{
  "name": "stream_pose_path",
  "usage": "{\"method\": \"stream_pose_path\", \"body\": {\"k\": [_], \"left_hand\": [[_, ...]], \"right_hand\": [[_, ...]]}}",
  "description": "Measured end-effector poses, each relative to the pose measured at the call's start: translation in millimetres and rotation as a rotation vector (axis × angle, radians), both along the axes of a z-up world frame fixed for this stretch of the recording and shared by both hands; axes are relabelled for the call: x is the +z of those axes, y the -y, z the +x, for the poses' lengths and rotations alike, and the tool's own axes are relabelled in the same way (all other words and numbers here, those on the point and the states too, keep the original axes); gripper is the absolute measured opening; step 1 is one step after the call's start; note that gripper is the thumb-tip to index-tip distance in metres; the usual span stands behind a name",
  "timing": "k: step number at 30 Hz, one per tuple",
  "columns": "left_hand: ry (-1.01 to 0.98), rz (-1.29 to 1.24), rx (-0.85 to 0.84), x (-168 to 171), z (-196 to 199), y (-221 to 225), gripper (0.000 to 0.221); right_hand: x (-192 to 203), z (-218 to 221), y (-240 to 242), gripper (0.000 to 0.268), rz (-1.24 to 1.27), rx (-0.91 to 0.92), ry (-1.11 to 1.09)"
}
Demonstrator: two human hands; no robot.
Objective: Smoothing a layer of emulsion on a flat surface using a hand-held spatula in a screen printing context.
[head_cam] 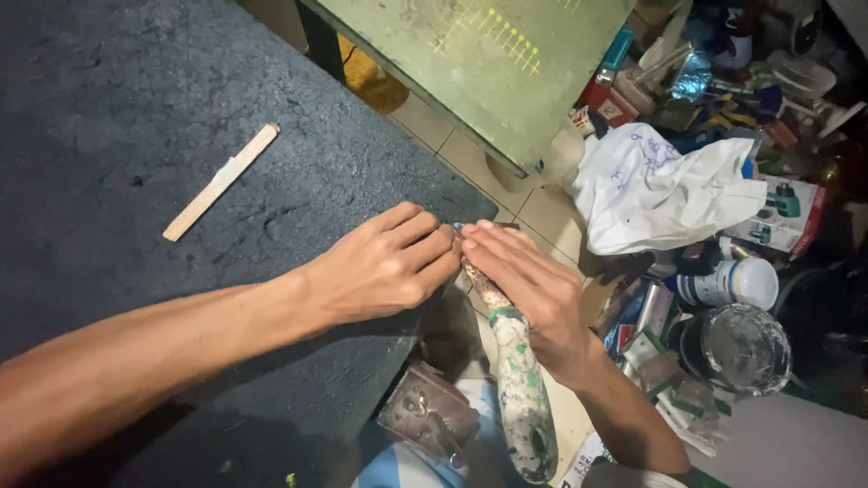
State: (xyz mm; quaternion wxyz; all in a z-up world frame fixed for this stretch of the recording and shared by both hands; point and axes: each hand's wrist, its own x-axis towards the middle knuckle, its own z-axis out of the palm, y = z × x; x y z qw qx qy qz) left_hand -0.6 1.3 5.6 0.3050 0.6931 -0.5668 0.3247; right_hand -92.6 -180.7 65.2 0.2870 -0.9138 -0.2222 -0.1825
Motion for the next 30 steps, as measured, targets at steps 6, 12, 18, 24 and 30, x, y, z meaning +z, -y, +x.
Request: {"method": "stream_pose_path", "body": {"k": [6, 12, 18, 24, 30], "left_hand": [[0.034, -0.003, 0.038, -3, 2, 3, 0.019], [0.011, -0.002, 0.001, -1, -1, 1, 0.021], [0.034, 0.042, 0.040, -6, 2, 3, 0.021], [0.045, 0.030, 0.000, 2, -4, 0, 0.020], [0.014, 0.054, 0.047, -9, 5, 3, 0.024]], "right_hand": [[1, 5, 1, 0.027, 0.003, 0.015, 0.015], [-4, -5, 1, 0.030, -0.002, -0.012, 0.022], [-2, 4, -2, 0.024, 0.000, -0.020, 0.043], [-2, -9, -3, 0.022, -0.014, -0.055, 0.041], [-3, 3, -1, 0.024, 0.021, -0.058, 0.021]]}}
